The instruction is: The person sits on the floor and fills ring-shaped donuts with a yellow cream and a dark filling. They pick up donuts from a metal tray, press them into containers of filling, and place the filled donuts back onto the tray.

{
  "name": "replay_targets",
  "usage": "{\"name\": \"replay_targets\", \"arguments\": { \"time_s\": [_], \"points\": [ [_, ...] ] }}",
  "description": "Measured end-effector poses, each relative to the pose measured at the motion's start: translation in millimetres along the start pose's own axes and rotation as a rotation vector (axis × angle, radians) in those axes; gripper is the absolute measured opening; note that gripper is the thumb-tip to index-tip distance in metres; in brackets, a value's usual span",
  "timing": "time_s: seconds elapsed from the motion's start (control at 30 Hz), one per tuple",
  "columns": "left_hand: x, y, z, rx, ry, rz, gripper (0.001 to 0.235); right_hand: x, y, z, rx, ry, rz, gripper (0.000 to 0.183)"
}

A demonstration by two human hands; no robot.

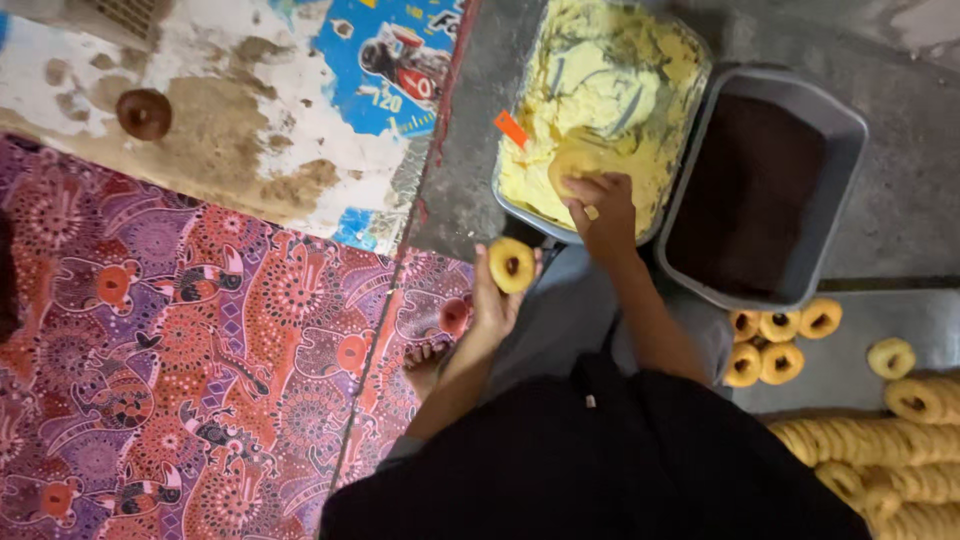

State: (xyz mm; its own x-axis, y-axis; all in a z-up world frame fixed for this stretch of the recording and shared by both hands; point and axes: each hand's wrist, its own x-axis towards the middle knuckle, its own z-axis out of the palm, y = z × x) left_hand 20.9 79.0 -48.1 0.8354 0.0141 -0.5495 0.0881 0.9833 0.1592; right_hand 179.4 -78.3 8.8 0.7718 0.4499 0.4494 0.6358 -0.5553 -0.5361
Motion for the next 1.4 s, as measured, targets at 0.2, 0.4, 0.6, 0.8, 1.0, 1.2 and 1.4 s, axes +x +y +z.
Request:
{"name": "replay_targets", "arguments": {
  "time_s": [0.2, 0.4, 0.6, 0.8, 1.0, 1.2, 1.4],
  "points": [
    [30, 7, 7, 0.042, -0.035, 0.138, 0.055, -19, 10, -7, -0.171, -0.035, 0.061, 0.024],
    [33, 11, 16, -0.022, -0.043, 0.112, 0.048, -12, 20, 0, -0.074, 0.006, 0.072, 0.016],
    [47, 3, 20, -0.027, -0.103, 0.052, 0.05, -20, -17, -19, 0.119, -0.02, 0.119, 0.025],
    [56, -16, 5, -0.016, -0.089, 0.03, 0.049, -34, -57, -28, 0.198, -0.033, 0.22, 0.039],
    [50, -16, 1, 0.014, -0.158, 0.048, 0.048, -25, -19, -16, 0.083, -0.04, 0.111, 0.035],
    [38, -12, 13, 0.042, -0.137, 0.072, 0.057, -27, -10, -18, 0.048, -0.137, 0.023, 0.041],
    [25, -24, 7, 0.083, -0.117, 0.074, 0.055, -69, -61, -61, 0.123, -0.064, 0.03, 0.038]
  ]
}}
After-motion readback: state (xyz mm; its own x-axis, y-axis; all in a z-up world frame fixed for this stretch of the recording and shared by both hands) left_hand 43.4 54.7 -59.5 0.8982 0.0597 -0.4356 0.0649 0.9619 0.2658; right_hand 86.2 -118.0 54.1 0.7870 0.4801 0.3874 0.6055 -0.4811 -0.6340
